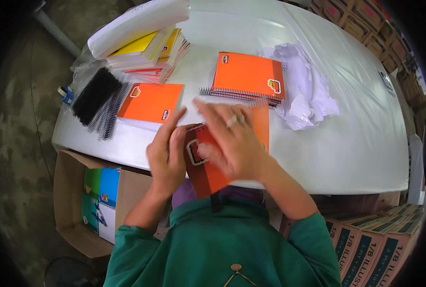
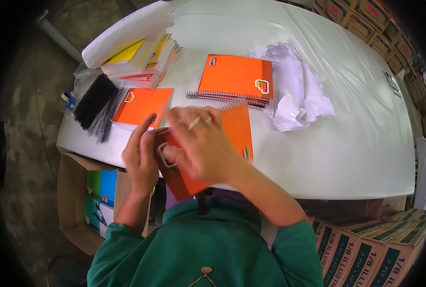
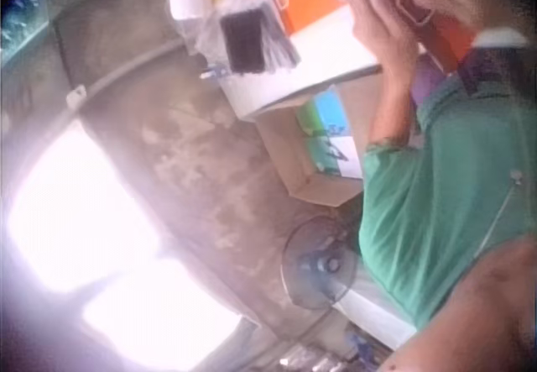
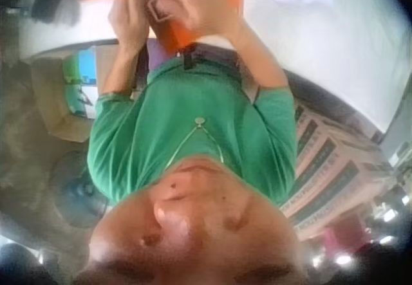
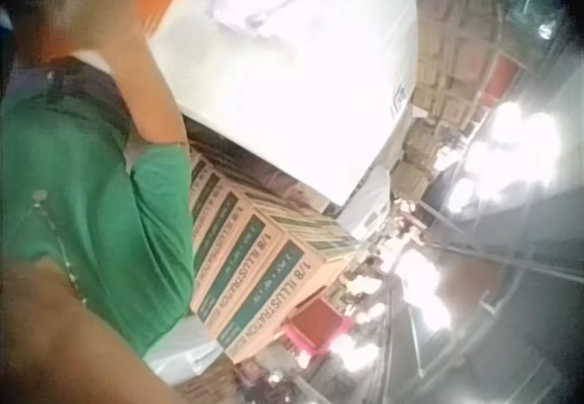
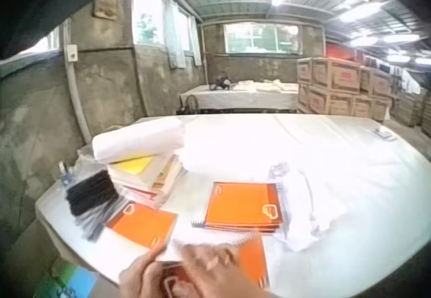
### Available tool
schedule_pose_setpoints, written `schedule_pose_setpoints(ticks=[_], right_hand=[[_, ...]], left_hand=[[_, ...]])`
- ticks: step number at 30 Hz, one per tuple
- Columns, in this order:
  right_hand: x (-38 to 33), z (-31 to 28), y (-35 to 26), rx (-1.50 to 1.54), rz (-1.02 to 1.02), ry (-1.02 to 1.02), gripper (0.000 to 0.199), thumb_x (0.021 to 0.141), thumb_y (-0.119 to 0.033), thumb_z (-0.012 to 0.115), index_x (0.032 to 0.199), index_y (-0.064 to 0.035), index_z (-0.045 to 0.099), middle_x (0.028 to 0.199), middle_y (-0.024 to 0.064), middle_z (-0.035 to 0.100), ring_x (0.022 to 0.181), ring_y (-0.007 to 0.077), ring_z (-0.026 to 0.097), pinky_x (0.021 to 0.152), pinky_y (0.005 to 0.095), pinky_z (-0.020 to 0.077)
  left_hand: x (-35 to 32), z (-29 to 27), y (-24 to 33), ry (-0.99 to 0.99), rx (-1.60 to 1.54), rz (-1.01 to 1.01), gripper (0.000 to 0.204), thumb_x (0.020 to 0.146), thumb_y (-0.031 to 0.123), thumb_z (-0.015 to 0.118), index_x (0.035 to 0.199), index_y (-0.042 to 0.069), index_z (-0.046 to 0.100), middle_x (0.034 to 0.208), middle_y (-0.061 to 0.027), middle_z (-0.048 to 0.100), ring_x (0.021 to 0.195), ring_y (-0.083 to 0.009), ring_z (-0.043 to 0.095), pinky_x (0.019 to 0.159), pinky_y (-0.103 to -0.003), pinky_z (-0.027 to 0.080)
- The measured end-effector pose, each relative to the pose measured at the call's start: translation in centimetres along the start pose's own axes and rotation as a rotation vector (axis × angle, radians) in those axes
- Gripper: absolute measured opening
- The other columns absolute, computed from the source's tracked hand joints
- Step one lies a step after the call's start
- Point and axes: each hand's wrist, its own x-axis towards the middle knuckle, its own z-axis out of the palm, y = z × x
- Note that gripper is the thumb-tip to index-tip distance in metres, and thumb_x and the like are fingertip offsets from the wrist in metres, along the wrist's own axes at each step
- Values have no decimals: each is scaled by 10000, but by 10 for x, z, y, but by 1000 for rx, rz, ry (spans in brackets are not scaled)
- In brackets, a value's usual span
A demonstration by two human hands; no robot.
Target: The person threads plastic spiral bindings through the pre-punched holes of several notebooks by hand, one at a time, and crimps the ends to secure them.
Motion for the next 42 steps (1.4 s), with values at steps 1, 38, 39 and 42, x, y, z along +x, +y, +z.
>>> schedule_pose_setpoints(ticks=[1,38,39,42], right_hand=[[5,9,13,73,38,78,380,868,-271,561,1180,-56,528,993,124,575,931,248,537,834,346,365],[-30,-10,184,651,475,1075,457,939,-331,443,1178,49,523,1194,152,556,1126,238,509,971,339,359],[-33,-2,190,556,504,1037,438,934,-320,455,1163,45,533,1179,157,562,1114,243,515,966,335,361],[-40,24,194,266,600,925,383,918,-284,491,1118,34,563,1133,171,581,1078,260,534,953,324,367]], left_hand=[[7,4,-14,6,-147,-155,333,884,136,577,1157,-44,513,917,-111,651,798,-132,619,729,-237,499],[176,116,-91,222,158,55,375,874,216,561,1174,13,462,925,-196,621,809,-300,610,732,-365,466],[172,123,-114,199,378,86,341,876,227,556,1139,19,498,948,-189,620,816,-314,607,743,-373,466],[165,124,-135,122,744,72,272,877,253,547,1039,40,592,993,-159,615,820,-325,605,755,-378,470]])
